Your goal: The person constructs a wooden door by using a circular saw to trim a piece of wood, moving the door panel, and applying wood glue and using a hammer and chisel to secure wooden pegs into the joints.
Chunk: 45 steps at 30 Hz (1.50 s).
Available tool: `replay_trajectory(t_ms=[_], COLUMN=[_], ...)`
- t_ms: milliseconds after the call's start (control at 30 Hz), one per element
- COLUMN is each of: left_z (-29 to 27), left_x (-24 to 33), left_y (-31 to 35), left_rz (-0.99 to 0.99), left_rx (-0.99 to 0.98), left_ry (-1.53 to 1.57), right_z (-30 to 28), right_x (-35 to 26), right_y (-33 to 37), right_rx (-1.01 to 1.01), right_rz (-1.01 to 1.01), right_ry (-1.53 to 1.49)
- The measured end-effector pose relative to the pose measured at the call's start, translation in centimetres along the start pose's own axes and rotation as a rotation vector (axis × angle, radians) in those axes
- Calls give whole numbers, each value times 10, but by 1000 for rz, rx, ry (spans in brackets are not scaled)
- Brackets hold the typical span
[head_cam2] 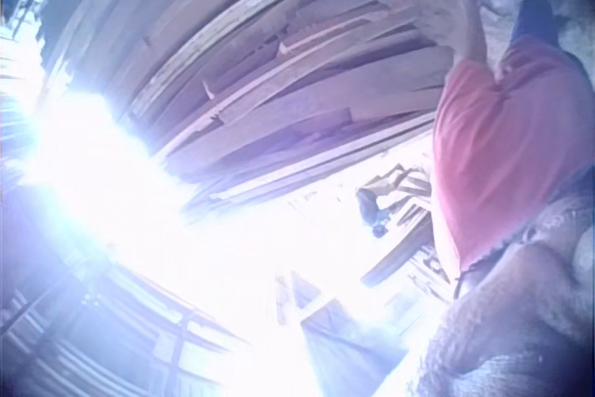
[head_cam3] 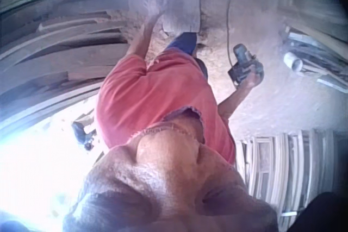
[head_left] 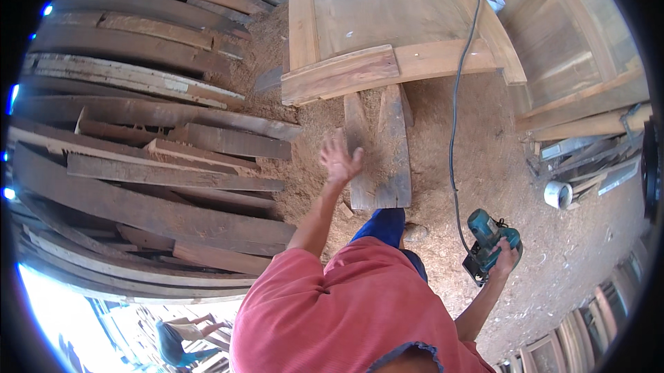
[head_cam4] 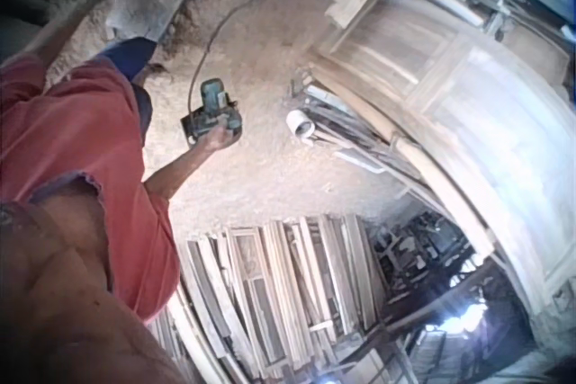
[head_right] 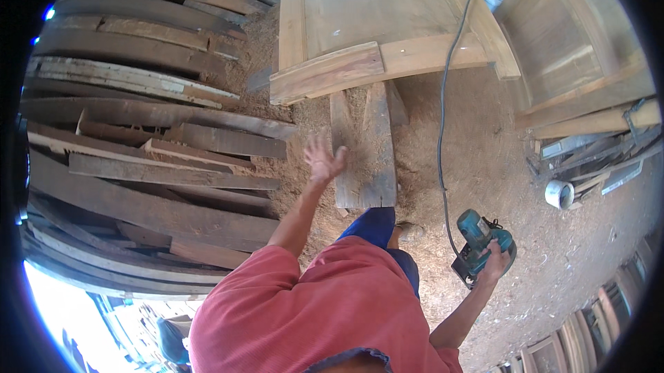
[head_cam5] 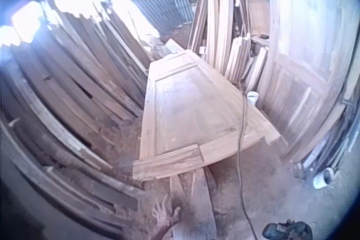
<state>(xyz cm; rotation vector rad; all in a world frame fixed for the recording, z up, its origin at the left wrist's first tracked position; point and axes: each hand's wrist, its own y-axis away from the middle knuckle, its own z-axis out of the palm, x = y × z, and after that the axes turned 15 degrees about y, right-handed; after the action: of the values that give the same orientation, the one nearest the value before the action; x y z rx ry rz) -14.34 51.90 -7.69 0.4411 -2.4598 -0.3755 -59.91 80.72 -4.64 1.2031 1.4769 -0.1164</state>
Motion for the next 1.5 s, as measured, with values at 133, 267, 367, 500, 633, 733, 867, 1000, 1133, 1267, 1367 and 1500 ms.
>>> replay_trajectory(t_ms=[133, 267, 367, 500, 633, 733, 867, 1000, 1133, 1267, 1367, 1500], left_z=[-49, -42, -75, -58, -30, -13, -14, -3, 4, -2, 13, 26], left_x=[-199, -137, -155, -121, -82, -39, -20, 0, -34, -63, -25, -32], left_y=[-96, -157, -185, -206, -200, -184, -172, -157, -163, -153, -140, -124], left_rz=[-45, -246, -394, -469, -295, -244, -171, -174, -48, 29, -44, -219], left_rx=[393, 432, 399, 227, 258, 293, 241, 301, 287, 338, 285, 13], left_ry=[876, 1420, 1503, 1733, 1732, 1556, 1440, 1403, 1417, 877, 312, -562], right_z=[33, -3, -4, 1, 7, 1, -7, -24, -35, -50, -80, -114], right_x=[1, -8, -10, -13, -22, -15, 3, 28, 50, 83, 98, 130], right_y=[-18, -40, -51, -66, -83, -89, -123, -152, -170, -181, -185, -195], right_rx=[-127, 27, -14, -3, -10, -15, -73, -95, -119, -145, -66, 12], right_rz=[85, -20, 60, 87, 86, 133, 102, 128, 119, 95, 132, 211], right_ry=[16, 57, 90, 68, 110, 108, 94, 152, 196, 192, 307, 480])
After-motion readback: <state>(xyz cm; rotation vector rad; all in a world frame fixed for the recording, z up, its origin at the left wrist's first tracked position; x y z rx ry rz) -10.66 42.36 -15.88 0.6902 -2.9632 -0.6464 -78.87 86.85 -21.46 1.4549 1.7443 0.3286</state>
